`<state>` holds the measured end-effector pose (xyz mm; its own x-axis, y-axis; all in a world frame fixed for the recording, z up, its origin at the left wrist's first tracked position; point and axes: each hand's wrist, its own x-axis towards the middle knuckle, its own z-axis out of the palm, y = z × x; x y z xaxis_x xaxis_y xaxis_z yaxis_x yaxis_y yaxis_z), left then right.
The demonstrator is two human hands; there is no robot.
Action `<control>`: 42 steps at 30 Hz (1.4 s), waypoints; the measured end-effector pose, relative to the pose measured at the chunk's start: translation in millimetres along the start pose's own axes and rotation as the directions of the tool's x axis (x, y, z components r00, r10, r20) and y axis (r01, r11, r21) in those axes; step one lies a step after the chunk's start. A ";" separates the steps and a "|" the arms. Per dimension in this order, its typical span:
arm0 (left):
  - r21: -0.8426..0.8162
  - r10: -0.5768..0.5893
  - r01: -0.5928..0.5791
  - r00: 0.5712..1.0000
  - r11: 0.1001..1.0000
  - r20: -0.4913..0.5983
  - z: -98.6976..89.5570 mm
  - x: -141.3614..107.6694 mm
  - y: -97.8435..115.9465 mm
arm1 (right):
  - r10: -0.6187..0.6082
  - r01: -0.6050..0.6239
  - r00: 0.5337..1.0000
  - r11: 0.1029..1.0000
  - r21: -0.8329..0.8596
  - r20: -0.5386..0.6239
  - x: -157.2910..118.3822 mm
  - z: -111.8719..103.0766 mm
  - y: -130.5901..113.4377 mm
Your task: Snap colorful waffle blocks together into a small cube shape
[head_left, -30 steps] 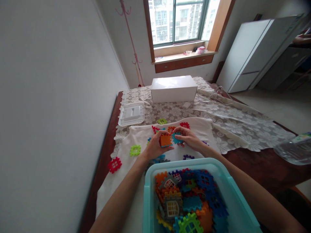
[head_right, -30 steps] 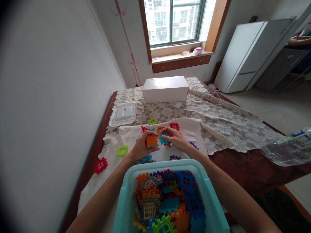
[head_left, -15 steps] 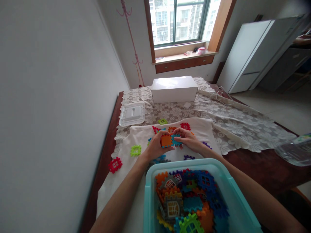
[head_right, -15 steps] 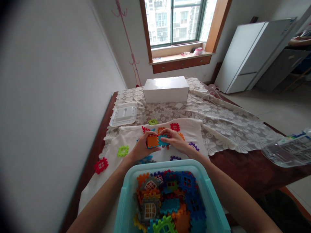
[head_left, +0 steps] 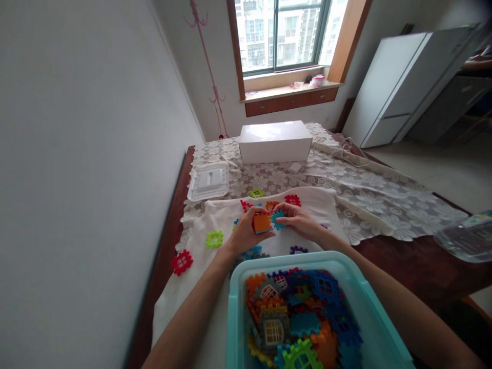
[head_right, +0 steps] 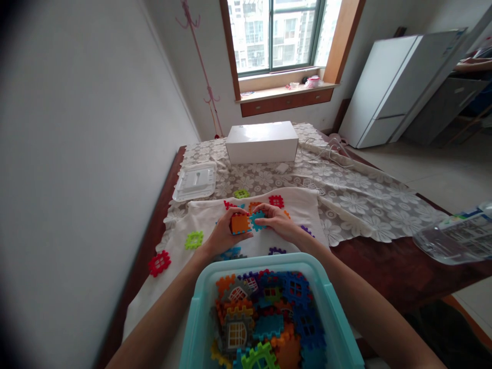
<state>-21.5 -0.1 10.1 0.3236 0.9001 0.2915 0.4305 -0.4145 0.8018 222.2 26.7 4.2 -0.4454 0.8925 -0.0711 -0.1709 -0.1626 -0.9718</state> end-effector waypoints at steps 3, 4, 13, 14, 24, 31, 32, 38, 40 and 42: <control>0.003 -0.004 0.004 1.000 1.000 -0.002 -0.5 0.0 0.8 | -0.007 0.006 1.000 1.000 -0.010 -0.013 0.0 -0.1 0.0; 0.005 -0.007 0.007 1.000 1.000 -0.002 -0.7 0.0 1.1 | -0.005 0.005 1.000 1.000 -0.006 -0.024 0.2 0.1 0.0; 0.005 -0.014 0.014 1.000 1.000 -0.004 0.0 -0.4 0.0 | -0.031 0.031 1.000 0.999 -0.044 -0.005 0.5 -1.3 -4.6; 0.001 -0.014 0.014 1.000 1.000 -0.004 0.2 -0.5 -0.5 | -0.036 0.036 0.999 0.998 -0.046 0.009 0.4 -1.6 -4.1; -0.003 -0.009 0.010 1.000 1.000 0.009 0.7 -0.4 -1.6 | -0.057 0.060 0.998 0.994 -0.095 0.030 -1.2 -2.3 2.4; -0.003 -0.004 0.004 1.000 1.000 0.019 1.1 0.3 -2.8 | -0.067 0.071 0.997 0.985 -0.154 0.030 -3.4 -1.3 -3.6; -0.001 -0.005 0.005 1.000 1.000 0.020 1.0 0.3 -2.8 | -0.063 0.067 0.998 0.985 -0.161 0.029 -3.3 -1.9 -3.3; 0.022 -0.010 0.010 1.000 1.000 0.019 0.5 0.3 0.1 | -0.095 0.100 0.995 0.977 -0.186 0.035 -3.3 -0.5 -3.6; 0.030 -0.011 0.010 0.999 0.999 0.034 0.5 0.3 1.2 | -0.062 0.072 0.996 0.984 -0.163 0.062 -4.0 2.1 -3.9; 0.021 -0.015 0.014 0.999 1.000 0.031 0.5 0.3 1.6 | -0.050 0.059 0.996 0.989 -0.136 0.071 -4.4 3.9 -3.5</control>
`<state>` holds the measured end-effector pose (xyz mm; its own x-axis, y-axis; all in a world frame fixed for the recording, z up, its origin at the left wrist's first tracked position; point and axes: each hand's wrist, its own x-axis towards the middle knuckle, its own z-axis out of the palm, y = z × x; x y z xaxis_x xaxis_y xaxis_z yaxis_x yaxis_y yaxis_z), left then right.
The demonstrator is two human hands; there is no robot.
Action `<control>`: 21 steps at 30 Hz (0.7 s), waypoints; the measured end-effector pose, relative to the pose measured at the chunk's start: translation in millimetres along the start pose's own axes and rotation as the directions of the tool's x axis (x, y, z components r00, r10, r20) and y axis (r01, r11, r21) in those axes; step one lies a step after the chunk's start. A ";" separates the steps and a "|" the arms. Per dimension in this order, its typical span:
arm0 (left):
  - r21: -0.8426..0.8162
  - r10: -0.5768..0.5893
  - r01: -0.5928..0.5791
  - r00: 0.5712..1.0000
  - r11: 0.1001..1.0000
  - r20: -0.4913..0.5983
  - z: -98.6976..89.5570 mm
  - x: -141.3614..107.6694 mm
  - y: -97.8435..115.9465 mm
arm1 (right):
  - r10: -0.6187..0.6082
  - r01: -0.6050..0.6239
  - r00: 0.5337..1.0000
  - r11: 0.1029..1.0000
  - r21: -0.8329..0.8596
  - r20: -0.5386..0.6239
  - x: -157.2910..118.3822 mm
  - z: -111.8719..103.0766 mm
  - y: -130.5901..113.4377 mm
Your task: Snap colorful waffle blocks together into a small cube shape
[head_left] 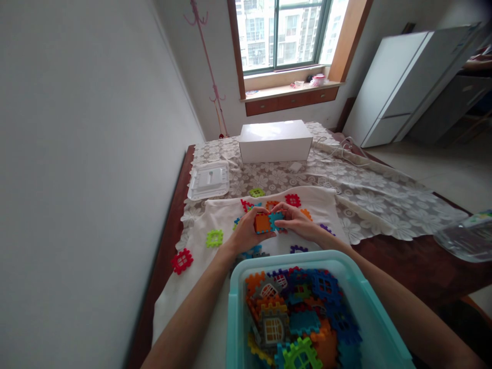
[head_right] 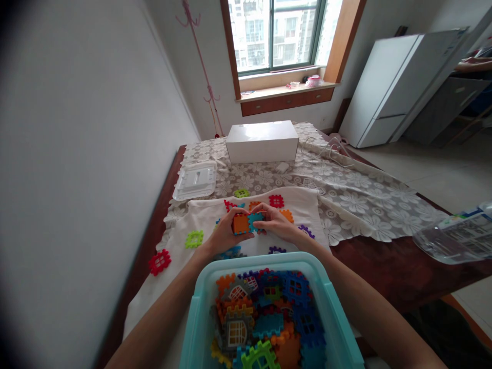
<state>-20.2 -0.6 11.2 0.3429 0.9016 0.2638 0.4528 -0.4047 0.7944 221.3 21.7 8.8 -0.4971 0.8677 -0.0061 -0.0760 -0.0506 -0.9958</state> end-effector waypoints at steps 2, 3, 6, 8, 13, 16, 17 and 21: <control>-0.024 -0.007 0.006 1.000 1.000 -0.030 0.1 0.1 -0.6 | -0.006 0.006 1.000 1.000 0.016 -0.016 0.1 0.1 1.2; -0.034 -0.010 0.009 0.999 0.999 -0.044 0.2 0.1 -1.2 | -0.014 0.014 1.000 1.000 0.014 -0.027 0.4 -0.7 2.1; -0.038 -0.014 0.012 0.999 0.999 -0.050 0.5 0.0 -3.2 | -0.067 0.064 0.997 0.997 -0.043 -0.049 1.2 -4.2 5.2; -0.032 -0.013 0.012 0.999 0.999 -0.041 0.6 -0.2 -4.0 | -0.094 0.089 0.994 0.992 -0.087 -0.054 1.5 -6.0 6.9; -0.027 -0.012 0.011 0.999 1.000 -0.031 -0.4 0.0 -2.8 | -0.065 0.063 0.997 0.996 -0.055 -0.035 1.8 -4.6 6.9; -0.026 -0.013 0.013 1.000 1.000 -0.021 -0.9 0.0 -1.6 | -0.061 0.060 0.998 0.997 -0.045 -0.019 2.1 -2.8 5.5; -0.026 -0.015 0.014 1.000 1.000 -0.023 -0.9 0.0 -1.4 | -0.062 0.061 0.998 0.997 -0.049 -0.017 2.2 -2.5 5.3; -0.019 -0.015 0.014 0.999 1.000 -0.031 -0.7 -0.3 -1.4 | -0.067 0.066 0.998 0.997 -0.045 -0.020 3.0 -2.7 6.3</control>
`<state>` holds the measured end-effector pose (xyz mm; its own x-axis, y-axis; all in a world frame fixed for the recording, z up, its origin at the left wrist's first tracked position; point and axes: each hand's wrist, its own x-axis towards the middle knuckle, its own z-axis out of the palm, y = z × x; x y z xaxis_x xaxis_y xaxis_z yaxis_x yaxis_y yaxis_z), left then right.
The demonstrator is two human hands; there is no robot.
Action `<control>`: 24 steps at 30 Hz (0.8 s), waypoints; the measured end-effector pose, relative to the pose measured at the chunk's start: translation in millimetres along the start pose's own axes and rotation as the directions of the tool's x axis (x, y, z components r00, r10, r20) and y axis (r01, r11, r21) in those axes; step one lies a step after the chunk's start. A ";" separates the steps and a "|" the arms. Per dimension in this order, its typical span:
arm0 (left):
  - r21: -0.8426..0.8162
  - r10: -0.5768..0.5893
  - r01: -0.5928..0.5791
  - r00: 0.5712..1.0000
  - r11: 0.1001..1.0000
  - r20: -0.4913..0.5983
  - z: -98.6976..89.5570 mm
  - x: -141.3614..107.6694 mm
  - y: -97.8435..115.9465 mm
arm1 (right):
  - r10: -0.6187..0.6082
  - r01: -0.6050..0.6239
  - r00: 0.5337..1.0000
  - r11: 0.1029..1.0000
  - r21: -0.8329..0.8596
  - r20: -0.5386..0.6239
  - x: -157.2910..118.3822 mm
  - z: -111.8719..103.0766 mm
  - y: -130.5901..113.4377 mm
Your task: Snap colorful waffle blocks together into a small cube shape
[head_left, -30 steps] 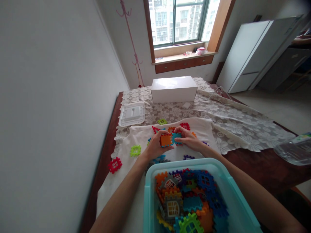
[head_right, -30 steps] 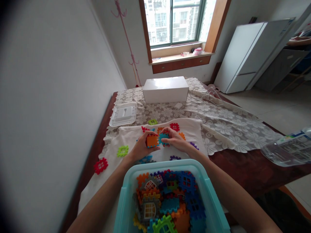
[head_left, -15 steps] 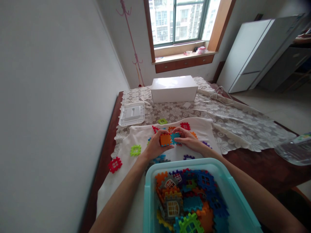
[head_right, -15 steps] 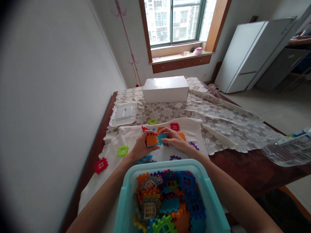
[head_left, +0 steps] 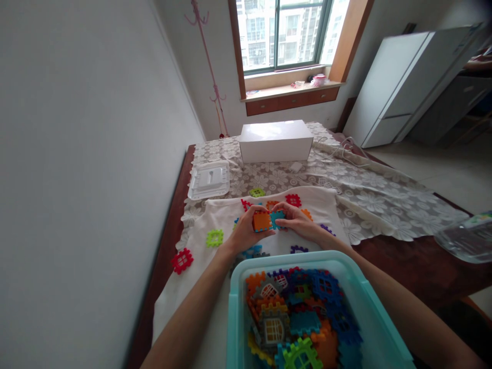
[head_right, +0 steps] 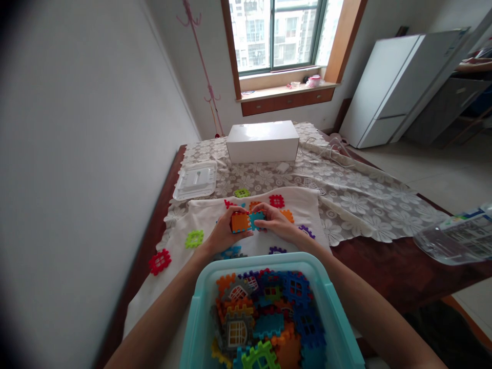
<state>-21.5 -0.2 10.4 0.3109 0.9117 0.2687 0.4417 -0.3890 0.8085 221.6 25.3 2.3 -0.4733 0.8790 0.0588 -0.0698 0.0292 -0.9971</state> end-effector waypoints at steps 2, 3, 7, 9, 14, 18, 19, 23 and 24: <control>0.001 0.004 -0.004 1.000 1.000 0.002 0.1 0.1 -0.3 | 0.007 -0.007 1.000 1.000 0.011 -0.010 0.3 -0.2 0.5; -0.001 0.006 -0.006 1.000 1.000 0.004 0.1 0.2 -0.5 | 0.012 -0.012 1.000 1.000 0.014 -0.016 0.4 -0.2 0.4; -0.008 0.013 -0.013 1.000 1.000 0.011 0.3 0.7 -1.4 | 0.019 -0.018 0.999 1.000 0.022 -0.026 0.1 -0.3 -1.7; -0.006 0.019 -0.019 1.000 1.000 0.012 0.7 0.9 -1.7 | 0.018 -0.017 1.000 0.999 0.027 -0.023 -0.4 -0.3 -3.1; -0.003 0.027 -0.027 1.000 1.000 0.012 1.3 0.7 -2.6 | 0.032 -0.031 0.999 0.998 0.050 -0.015 -0.9 -0.1 -3.8; 0.002 0.027 -0.027 1.000 1.000 0.014 0.6 0.5 -2.6 | 0.008 -0.008 1.000 0.999 0.050 -0.005 -0.1 0.1 -1.3; 0.007 0.028 -0.028 1.000 1.000 0.015 0.4 0.4 -2.7 | 0.009 -0.009 1.000 0.999 0.054 0.000 0.2 -0.1 -0.3; 0.018 0.030 -0.030 0.999 0.999 0.026 0.2 0.2 -3.3 | 0.005 -0.006 1.000 0.998 0.063 0.005 1.6 -1.2 4.4; 0.021 0.027 -0.028 0.999 0.999 0.030 0.2 0.1 -3.5 | -0.001 0.001 1.000 0.998 0.060 0.004 1.9 -1.6 5.5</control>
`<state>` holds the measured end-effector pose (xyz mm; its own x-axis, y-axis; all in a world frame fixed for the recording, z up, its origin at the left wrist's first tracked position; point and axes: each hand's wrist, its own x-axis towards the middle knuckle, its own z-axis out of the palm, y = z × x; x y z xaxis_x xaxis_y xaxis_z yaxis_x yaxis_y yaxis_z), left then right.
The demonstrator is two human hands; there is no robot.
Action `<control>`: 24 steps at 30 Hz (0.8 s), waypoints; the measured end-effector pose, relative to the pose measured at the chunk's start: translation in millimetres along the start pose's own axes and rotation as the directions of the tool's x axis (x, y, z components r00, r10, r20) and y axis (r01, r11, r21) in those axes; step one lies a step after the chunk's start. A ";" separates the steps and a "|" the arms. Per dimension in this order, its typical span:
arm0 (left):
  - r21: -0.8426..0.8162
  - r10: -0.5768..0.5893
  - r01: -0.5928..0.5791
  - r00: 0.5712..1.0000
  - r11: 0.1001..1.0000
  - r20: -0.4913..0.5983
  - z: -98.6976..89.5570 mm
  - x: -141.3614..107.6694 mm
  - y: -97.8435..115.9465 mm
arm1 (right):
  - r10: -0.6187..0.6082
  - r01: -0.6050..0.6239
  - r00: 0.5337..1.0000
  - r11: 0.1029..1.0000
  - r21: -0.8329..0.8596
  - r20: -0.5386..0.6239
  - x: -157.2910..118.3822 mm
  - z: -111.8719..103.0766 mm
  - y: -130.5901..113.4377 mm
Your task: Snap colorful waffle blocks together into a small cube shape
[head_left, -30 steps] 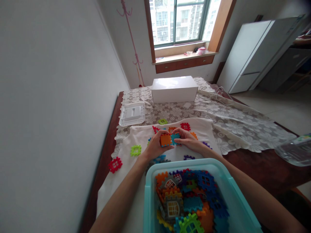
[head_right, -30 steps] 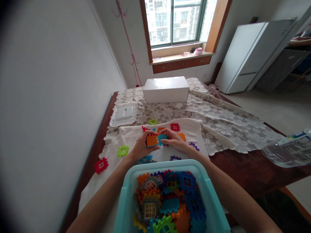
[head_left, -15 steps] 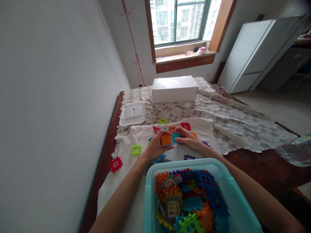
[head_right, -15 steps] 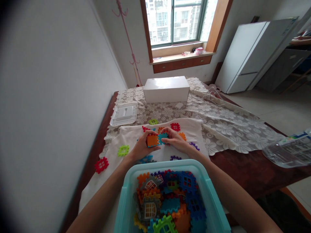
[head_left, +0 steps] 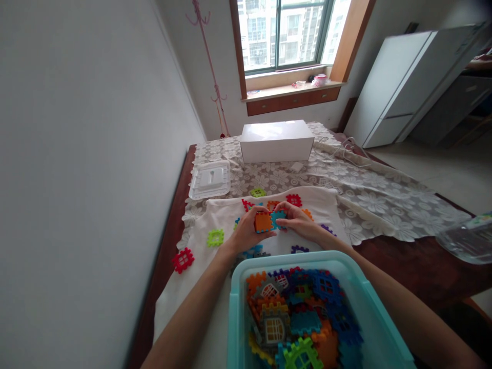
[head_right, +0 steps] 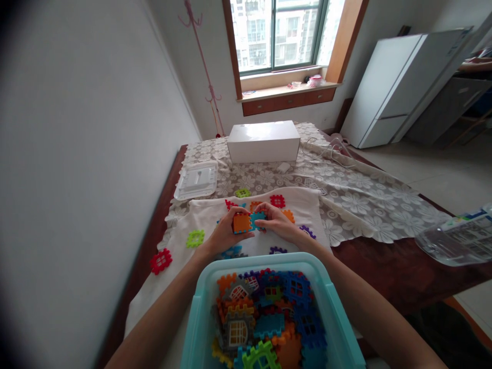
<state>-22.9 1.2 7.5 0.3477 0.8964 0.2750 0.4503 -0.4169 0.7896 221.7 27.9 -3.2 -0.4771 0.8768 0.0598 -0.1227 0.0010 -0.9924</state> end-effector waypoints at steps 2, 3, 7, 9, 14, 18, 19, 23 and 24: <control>0.009 -0.003 0.003 1.000 1.000 0.008 -0.1 -0.2 0.1 | -0.015 0.015 1.000 1.000 -0.012 0.002 0.5 -0.6 1.7; 0.014 -0.004 0.004 1.000 1.000 0.012 -0.2 -0.4 0.4 | -0.024 0.024 1.000 1.000 -0.017 0.003 0.6 -0.7 2.3; 0.025 -0.018 0.017 0.999 1.000 0.027 -0.6 -1.0 2.9 | -0.047 0.047 0.999 0.999 -0.024 0.007 0.6 -0.2 3.7; 0.026 -0.032 0.031 0.999 0.999 0.032 -0.6 -1.1 4.3 | -0.052 0.052 0.999 0.998 -0.028 0.010 0.5 0.3 4.3; 0.007 -0.033 0.033 0.998 0.999 0.050 -0.4 -0.9 6.5 | -0.052 0.052 0.999 0.997 -0.053 0.013 0.6 0.1 5.1; 0.009 -0.032 0.032 0.998 0.999 0.049 -0.5 -0.7 6.8 | -0.045 0.046 0.999 0.996 -0.074 0.012 0.6 -0.4 3.6; 0.009 -0.034 0.034 0.998 0.999 0.053 -0.5 -0.7 6.8 | -0.042 0.043 0.999 0.996 -0.082 0.012 0.5 -0.4 3.0; 0.001 -0.040 0.040 0.997 0.999 0.062 -0.7 -0.7 6.8 | -0.020 0.021 1.000 0.996 -0.090 0.012 0.0 -0.7 1.1; -0.002 -0.039 0.039 0.997 0.999 0.063 -0.7 -0.6 6.9 | -0.014 0.015 1.000 0.996 -0.086 0.010 -0.1 -0.8 1.0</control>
<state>-20.5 -2.1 13.1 0.3813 0.9006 0.2086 0.4621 -0.3811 0.8008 222.3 28.2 -4.2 -0.4842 0.8718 0.0748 -0.0549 0.0551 -0.9970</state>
